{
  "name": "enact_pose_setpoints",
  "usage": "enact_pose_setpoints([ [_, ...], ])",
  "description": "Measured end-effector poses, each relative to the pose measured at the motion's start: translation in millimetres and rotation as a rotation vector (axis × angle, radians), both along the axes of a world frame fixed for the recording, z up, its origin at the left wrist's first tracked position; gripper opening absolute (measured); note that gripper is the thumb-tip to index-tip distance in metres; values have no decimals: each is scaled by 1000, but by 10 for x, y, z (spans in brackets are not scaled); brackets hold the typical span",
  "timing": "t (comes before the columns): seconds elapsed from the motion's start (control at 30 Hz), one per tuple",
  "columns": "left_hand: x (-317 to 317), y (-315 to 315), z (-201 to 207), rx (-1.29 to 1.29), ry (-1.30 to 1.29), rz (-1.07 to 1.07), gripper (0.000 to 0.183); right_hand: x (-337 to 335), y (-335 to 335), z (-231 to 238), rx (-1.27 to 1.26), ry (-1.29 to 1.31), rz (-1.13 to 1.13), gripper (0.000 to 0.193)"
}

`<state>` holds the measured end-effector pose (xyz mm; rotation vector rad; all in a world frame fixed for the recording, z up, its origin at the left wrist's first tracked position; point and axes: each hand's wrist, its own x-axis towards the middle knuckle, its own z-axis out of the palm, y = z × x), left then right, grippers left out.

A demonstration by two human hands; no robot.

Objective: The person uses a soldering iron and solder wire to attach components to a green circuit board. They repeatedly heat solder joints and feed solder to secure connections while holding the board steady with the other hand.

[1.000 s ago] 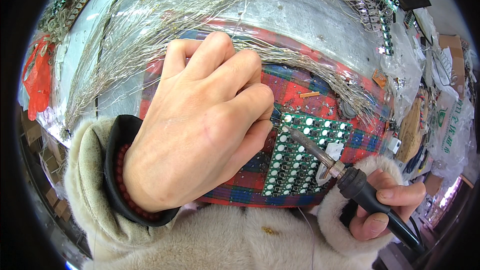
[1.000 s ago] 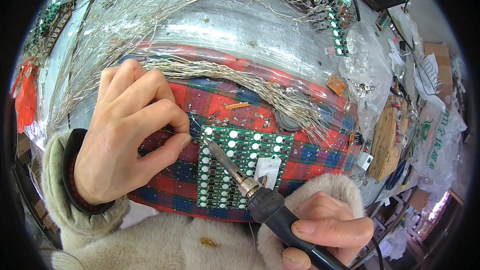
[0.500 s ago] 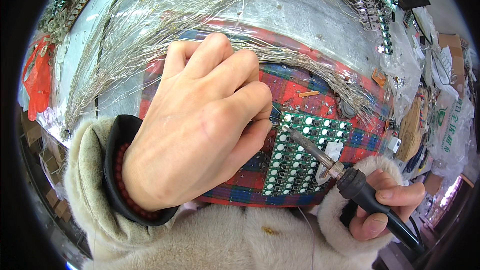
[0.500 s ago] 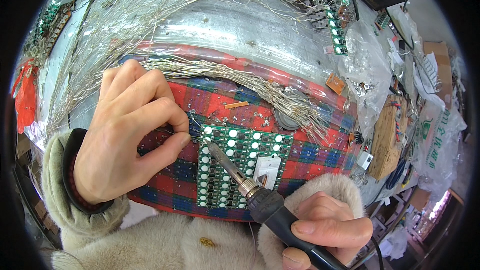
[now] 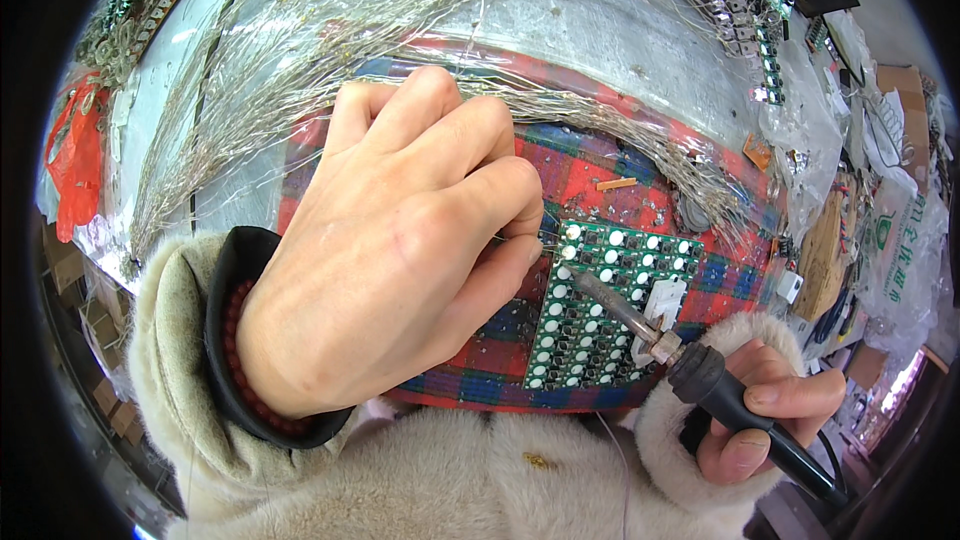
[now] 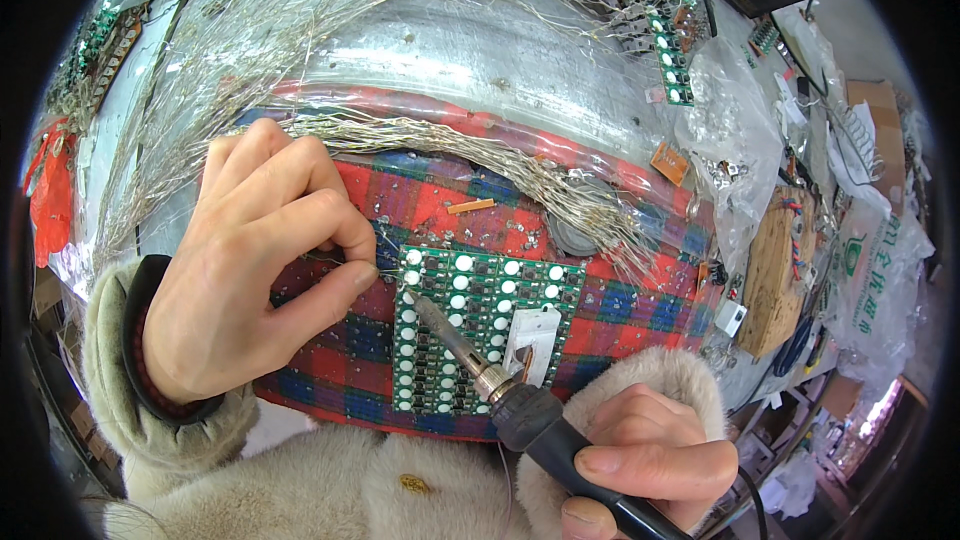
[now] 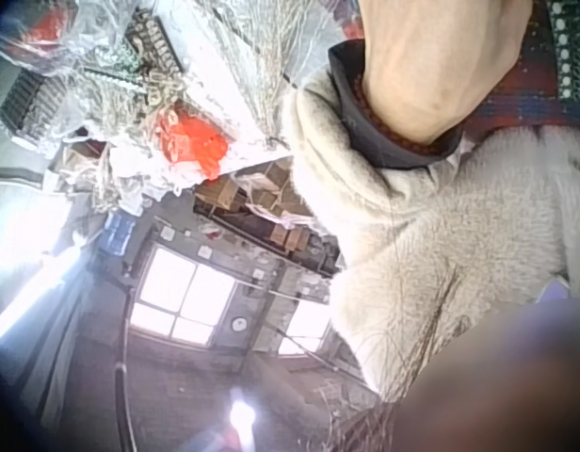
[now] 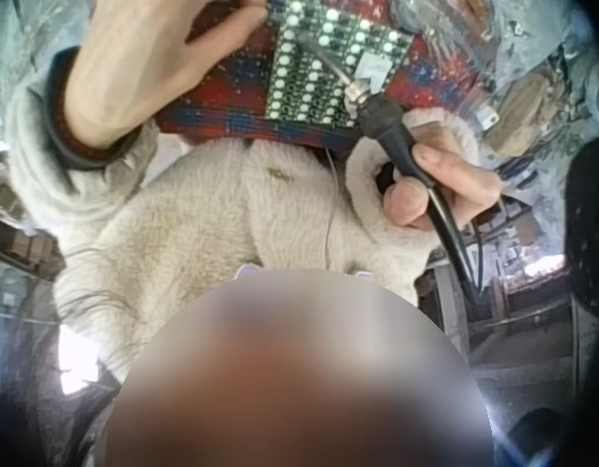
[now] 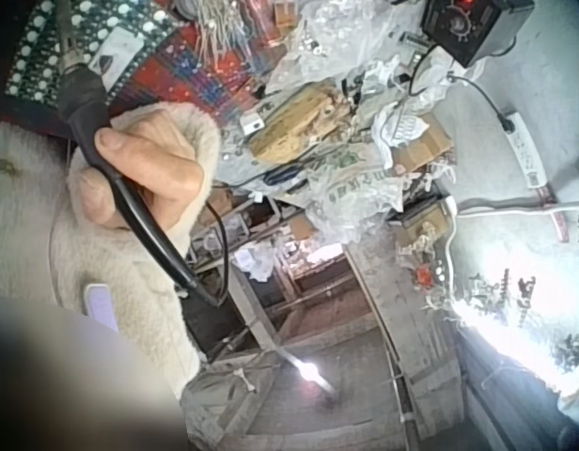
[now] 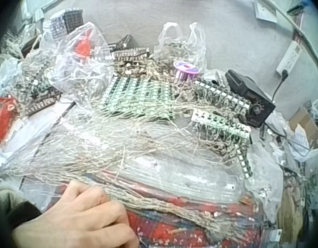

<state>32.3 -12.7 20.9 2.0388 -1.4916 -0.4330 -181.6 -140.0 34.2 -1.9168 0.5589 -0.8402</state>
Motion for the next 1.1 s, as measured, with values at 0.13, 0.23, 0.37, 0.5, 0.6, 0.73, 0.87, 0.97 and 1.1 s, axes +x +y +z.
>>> enact_pose_setpoints([
  [0.13, 1, 2, 2, -5, 28, -14, 17, -2, 1, -9, -8, -21, 12, 47],
  [0.23, 3, 0, 0, -5, 43, -22, 17, 6, 21, -23, -3, -23, 3, 46],
  [0.37, 4, 3, 3, 0, 27, -27, 17, 13, 27, -14, 9, -14, 12, 46],
  [0.5, 0, 2, -2, -5, 22, -18, 17, 21, 24, -2, -6, -6, 7, 46],
  [0.6, 1, 3, -2, -5, 8, -14, 17, 26, 23, -1, -21, -4, 8, 46],
  [0.73, 0, 3, 12, 5, -19, -7, 18, 34, 40, -17, -15, -28, -21, 48],
  [0.87, 3, 4, 22, 9, -35, -9, 18, 38, 45, -23, -13, -31, -36, 49],
  [0.97, 5, -1, 19, 14, -44, -7, 18, 38, 42, -19, -9, -24, -28, 49],
  [1.1, 3, -2, 26, 12, -21, -4, 18, 35, 29, -12, -9, -8, -18, 49],
])
